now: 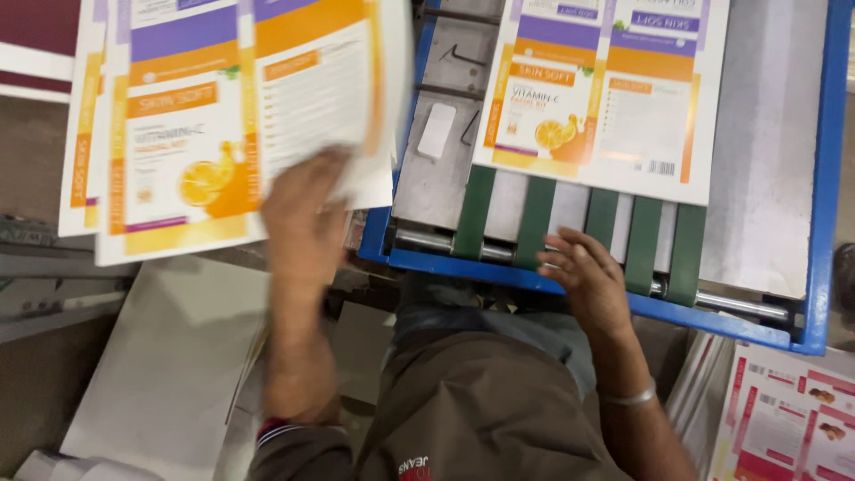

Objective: The person takes large printed sheets of cosmetic packaging labels from a stack and feeds them one at a time onto the belt conveyor of a printing machine, guiding each sheet with both hands so it passes under the machine rollers, then reaches for the next sheet from the pile.

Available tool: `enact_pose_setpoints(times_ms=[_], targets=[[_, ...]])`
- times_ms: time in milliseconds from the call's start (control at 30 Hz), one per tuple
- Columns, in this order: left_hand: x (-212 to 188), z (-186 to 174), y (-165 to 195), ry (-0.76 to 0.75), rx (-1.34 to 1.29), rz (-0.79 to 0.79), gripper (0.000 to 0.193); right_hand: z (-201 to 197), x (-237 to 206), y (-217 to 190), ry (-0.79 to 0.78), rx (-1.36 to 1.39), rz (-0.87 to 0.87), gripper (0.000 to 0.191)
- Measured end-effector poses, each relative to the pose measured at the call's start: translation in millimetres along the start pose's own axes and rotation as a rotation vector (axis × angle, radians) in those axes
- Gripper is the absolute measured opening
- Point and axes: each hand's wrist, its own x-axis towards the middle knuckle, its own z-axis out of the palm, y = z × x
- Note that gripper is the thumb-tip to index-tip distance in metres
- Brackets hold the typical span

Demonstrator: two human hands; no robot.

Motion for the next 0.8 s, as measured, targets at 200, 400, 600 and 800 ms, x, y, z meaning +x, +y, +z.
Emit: enact_pose_setpoints(times_ms=[200,400,600,800], targets=[[-9,73,101,-0.336,0.147,0.255,0.055,72,-2,-10,-0.416,0.179,-0.052,0.046],[-12,51,81,-0.420,0.142,0.180,0.066,41,19,-9,0.140,0.186,-0.029,0.044],[2,16,17,-0.306,0.369,0.101,0.063,-46,24,-25,0.486,0.092,-0.275,0.045],[15,15,-5,-0.175,0.583,0.241,0.045,-85,24,-50,0.768,0.148,-0.377,0.047]])
